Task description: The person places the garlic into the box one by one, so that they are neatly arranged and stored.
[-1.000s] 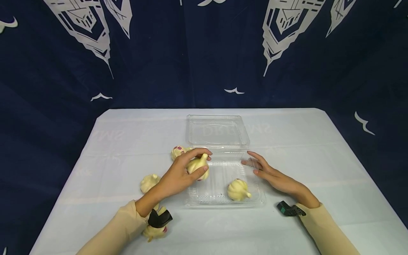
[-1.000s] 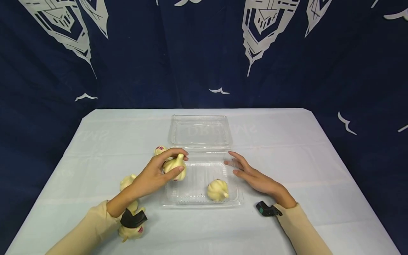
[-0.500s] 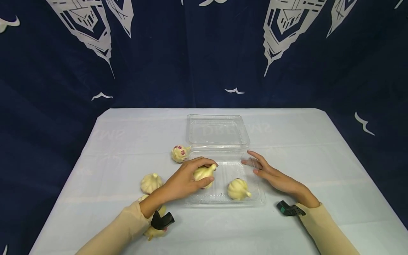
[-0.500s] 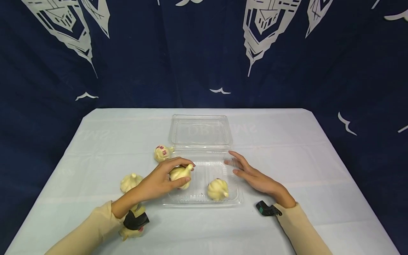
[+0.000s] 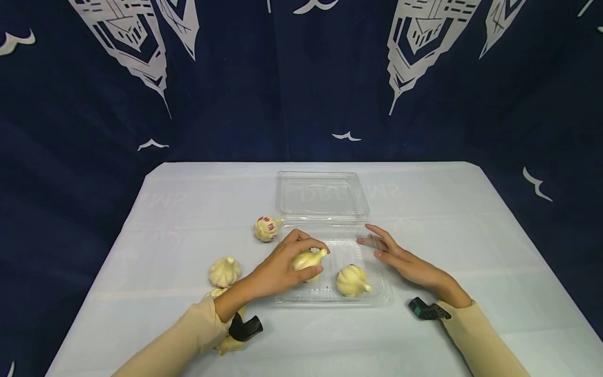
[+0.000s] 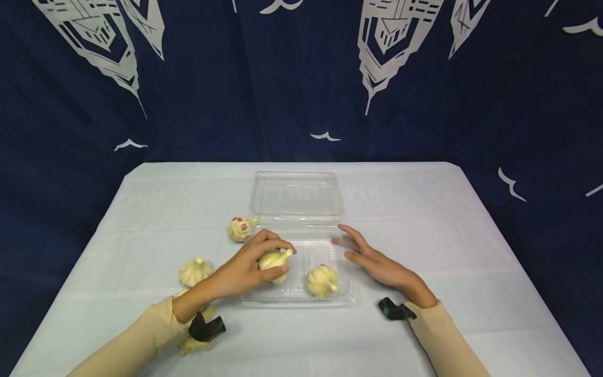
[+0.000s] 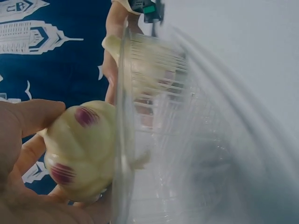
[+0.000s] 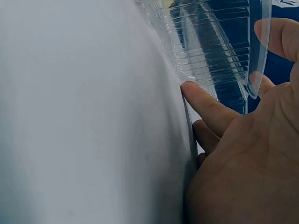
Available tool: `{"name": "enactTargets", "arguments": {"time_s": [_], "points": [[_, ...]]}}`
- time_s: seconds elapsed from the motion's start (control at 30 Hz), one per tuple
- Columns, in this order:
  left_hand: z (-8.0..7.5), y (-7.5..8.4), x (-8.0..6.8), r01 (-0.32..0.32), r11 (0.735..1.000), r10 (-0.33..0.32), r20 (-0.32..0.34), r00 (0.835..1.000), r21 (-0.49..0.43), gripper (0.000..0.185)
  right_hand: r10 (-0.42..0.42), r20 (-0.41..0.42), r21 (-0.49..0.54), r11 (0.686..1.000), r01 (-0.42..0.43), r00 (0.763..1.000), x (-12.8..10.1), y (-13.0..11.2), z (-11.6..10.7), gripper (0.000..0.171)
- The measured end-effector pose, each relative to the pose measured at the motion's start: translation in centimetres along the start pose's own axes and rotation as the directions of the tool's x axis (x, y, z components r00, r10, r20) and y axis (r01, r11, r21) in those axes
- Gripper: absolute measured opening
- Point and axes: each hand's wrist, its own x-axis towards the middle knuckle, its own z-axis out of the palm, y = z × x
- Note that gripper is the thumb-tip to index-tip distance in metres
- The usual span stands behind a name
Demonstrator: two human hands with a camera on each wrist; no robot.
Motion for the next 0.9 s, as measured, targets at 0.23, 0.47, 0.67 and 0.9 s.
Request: {"name": "enactTargets", "arguments": {"time_s": [0.23, 0.47, 0.67, 0.9], "points": [[0.4, -0.1, 0.0, -0.027, 0.999, 0.026, 0.024, 0.999, 0.042, 0.029, 0.031, -0.008, -0.023, 0.999, -0.032, 0.999, 0.0, 0.1, 0.0, 0.058], [1.4, 0.0, -0.1, -0.015, 0.996, 0.011, 0.039, 0.999, 0.085, 0.031, 0.012, -0.006, -0.036, 0.999, -0.012, 1.000, -0.1, 0.1, -0.1, 0.058], [2.0, 0.0, -0.1, -0.029, 0.994, 0.024, 0.054, 0.998, 0.104, 0.031, -0.014, 0.000, -0.013, 1.000, 0.014, 1.000, 0.0, 0.1, -0.1, 0.057], [2.4, 0.0, 0.0, -0.018, 0.994, 0.011, 0.067, 0.998, 0.104, 0.026, -0.018, 0.007, -0.030, 0.999, 0.018, 1.000, 0.0, 0.2, -0.1, 0.058]]}}
